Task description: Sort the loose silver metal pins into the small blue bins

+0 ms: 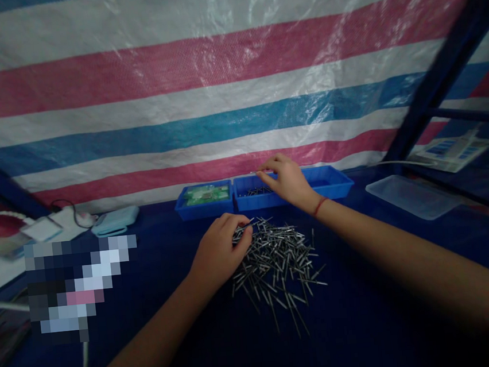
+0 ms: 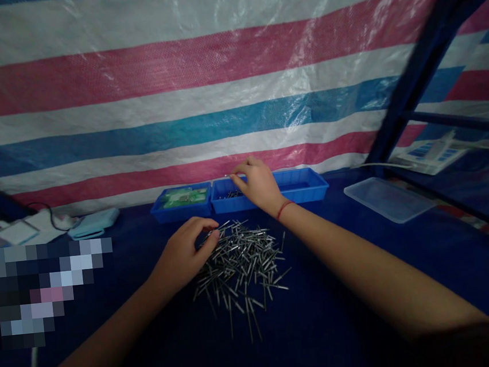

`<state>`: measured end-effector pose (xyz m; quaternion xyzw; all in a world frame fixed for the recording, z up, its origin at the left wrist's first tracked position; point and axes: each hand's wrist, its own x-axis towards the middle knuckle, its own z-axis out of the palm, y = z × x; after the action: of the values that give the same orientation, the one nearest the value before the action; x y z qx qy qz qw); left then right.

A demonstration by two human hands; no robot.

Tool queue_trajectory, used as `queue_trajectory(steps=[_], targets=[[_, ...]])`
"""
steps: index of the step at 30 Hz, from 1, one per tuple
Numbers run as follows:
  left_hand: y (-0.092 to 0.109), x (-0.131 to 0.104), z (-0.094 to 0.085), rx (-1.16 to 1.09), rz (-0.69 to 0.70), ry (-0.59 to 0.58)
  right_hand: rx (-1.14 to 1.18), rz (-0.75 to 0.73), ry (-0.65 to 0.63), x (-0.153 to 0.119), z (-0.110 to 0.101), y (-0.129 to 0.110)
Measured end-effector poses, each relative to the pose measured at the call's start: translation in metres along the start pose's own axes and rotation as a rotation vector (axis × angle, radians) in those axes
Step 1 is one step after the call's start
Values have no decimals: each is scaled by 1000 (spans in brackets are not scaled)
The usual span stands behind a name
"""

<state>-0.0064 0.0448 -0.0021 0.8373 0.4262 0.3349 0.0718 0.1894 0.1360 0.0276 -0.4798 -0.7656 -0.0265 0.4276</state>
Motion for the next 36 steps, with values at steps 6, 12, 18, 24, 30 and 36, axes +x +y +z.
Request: queue_trajectory(steps=[6, 12, 18, 24, 30, 36], targets=[[-9, 0, -1, 48, -4, -45, -23, 33, -43, -2, 7, -5], [-14, 3, -4, 74, 11, -86, 50, 76, -127, -53, -31, -9], [-22, 3, -4, 98, 93, -147, 188, 246, -197, -93, -44, -1], [-14, 3, -6, 79, 176, -217, 276, 267, -195, -92, -46, -6], [-3, 1, -5, 98, 218, -296, 277, 212, -227, -97, -48, -14], [-2, 0, -4, 160, 236, -298, 272, 146, -250, -99, -48, -14]])
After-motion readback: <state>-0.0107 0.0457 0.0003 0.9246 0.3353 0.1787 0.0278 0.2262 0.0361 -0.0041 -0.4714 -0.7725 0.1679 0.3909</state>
